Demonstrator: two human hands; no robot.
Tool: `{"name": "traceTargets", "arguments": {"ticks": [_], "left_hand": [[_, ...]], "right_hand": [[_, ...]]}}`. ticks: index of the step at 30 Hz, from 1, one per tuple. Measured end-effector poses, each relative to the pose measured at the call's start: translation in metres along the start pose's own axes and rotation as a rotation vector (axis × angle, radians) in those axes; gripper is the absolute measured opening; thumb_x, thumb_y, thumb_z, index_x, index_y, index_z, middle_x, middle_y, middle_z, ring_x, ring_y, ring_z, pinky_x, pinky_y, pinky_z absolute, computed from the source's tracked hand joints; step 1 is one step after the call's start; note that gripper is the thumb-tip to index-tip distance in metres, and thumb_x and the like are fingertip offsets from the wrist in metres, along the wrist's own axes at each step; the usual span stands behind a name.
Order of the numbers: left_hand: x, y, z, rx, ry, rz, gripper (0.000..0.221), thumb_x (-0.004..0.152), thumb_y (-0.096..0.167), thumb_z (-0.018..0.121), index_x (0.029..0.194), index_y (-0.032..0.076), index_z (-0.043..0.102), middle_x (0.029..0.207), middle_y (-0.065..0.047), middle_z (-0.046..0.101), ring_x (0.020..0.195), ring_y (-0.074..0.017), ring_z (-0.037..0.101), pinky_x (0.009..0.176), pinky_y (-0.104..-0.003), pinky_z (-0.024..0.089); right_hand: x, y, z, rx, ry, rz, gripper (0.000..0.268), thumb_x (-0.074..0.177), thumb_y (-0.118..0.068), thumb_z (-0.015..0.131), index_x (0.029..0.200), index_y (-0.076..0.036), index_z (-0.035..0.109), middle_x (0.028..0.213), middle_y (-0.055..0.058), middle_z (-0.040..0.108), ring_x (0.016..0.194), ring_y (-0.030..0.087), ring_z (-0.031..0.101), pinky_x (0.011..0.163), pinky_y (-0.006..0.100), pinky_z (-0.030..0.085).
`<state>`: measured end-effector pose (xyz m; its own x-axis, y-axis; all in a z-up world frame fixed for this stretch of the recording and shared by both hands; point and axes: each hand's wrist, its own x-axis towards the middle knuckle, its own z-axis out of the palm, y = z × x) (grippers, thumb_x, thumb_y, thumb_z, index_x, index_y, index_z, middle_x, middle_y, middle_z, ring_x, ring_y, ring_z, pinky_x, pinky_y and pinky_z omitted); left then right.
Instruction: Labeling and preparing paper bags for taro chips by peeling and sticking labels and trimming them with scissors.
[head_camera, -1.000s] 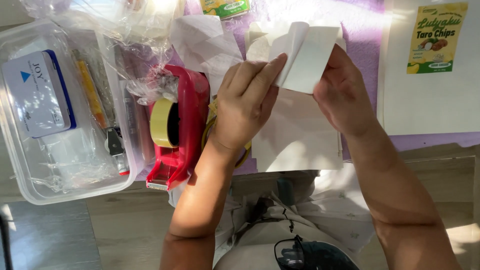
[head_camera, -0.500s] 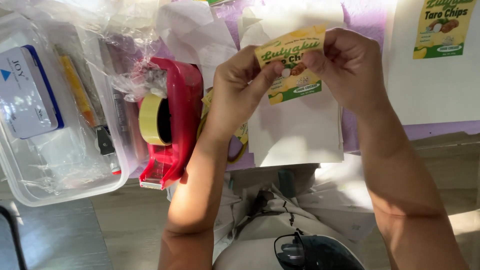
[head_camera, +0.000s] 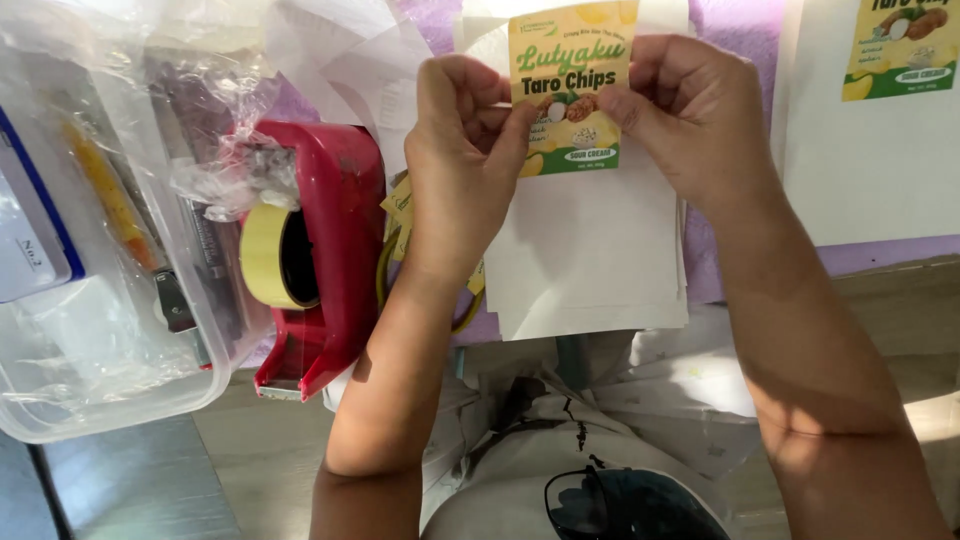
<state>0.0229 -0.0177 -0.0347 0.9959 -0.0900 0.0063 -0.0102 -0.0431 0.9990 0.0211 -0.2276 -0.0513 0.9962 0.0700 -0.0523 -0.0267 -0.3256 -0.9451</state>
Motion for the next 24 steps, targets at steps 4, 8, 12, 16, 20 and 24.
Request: {"name": "traceTargets", "arguments": {"ticks": [4, 8, 12, 16, 20, 24], "left_hand": [[0.002, -0.022, 0.001, 0.376, -0.024, 0.327, 0.011, 0.102, -0.002, 0.064, 0.110, 0.003, 0.067, 0.107, -0.013, 0.068, 0.100, -0.0258, 0.070, 0.086, -0.034, 0.059], [0.004, -0.031, -0.003, 0.514, -0.098, 0.307, 0.025, 0.098, -0.002, 0.063, 0.119, 0.012, 0.068, 0.118, -0.006, 0.063, 0.100, -0.0219, 0.071, 0.081, -0.036, 0.059], [0.005, -0.025, -0.009, 0.513, -0.241, 0.292, 0.040, 0.090, -0.011, 0.070, 0.126, 0.005, 0.065, 0.123, -0.009, 0.059, 0.110, -0.0272, 0.066, 0.092, -0.039, 0.056], [0.006, -0.027, -0.011, 0.550, -0.258, 0.328, 0.042, 0.087, -0.011, 0.073, 0.126, 0.003, 0.065, 0.119, -0.009, 0.057, 0.108, -0.0275, 0.065, 0.090, -0.040, 0.057], [0.006, -0.026, -0.012, 0.564, -0.278, 0.334, 0.044, 0.088, -0.010, 0.078, 0.128, 0.001, 0.064, 0.120, -0.010, 0.056, 0.110, -0.0287, 0.065, 0.092, -0.041, 0.059], [0.006, -0.027, -0.013, 0.552, -0.280, 0.321, 0.045, 0.086, -0.009, 0.077, 0.128, 0.003, 0.064, 0.121, -0.008, 0.056, 0.110, -0.0275, 0.065, 0.091, -0.039, 0.058]], "right_hand": [[-0.004, -0.018, -0.001, -0.038, 0.021, -0.057, 0.049, 0.105, 0.009, 0.078, 0.127, -0.007, 0.037, 0.102, 0.019, 0.068, 0.089, 0.021, 0.070, 0.077, 0.029, 0.058], [-0.005, -0.015, -0.005, -0.101, 0.023, -0.068, 0.034, 0.105, 0.011, 0.084, 0.115, -0.002, 0.054, 0.106, 0.011, 0.063, 0.092, 0.015, 0.065, 0.082, 0.023, 0.059], [-0.004, -0.012, -0.008, -0.253, -0.028, -0.163, 0.039, 0.092, 0.008, 0.095, 0.121, 0.004, 0.068, 0.113, 0.015, 0.063, 0.092, 0.018, 0.067, 0.086, 0.028, 0.063], [-0.003, -0.009, -0.008, -0.294, -0.056, -0.189, 0.039, 0.091, 0.006, 0.097, 0.120, 0.006, 0.072, 0.112, 0.014, 0.057, 0.089, 0.017, 0.063, 0.086, 0.028, 0.065], [-0.003, -0.010, -0.009, -0.275, -0.071, -0.194, 0.037, 0.091, 0.008, 0.096, 0.118, 0.006, 0.071, 0.112, 0.015, 0.057, 0.090, 0.018, 0.061, 0.084, 0.027, 0.064], [-0.002, -0.007, -0.010, -0.295, -0.079, -0.187, 0.038, 0.090, 0.007, 0.098, 0.118, 0.005, 0.072, 0.112, 0.014, 0.058, 0.087, 0.016, 0.060, 0.081, 0.025, 0.061]]}}
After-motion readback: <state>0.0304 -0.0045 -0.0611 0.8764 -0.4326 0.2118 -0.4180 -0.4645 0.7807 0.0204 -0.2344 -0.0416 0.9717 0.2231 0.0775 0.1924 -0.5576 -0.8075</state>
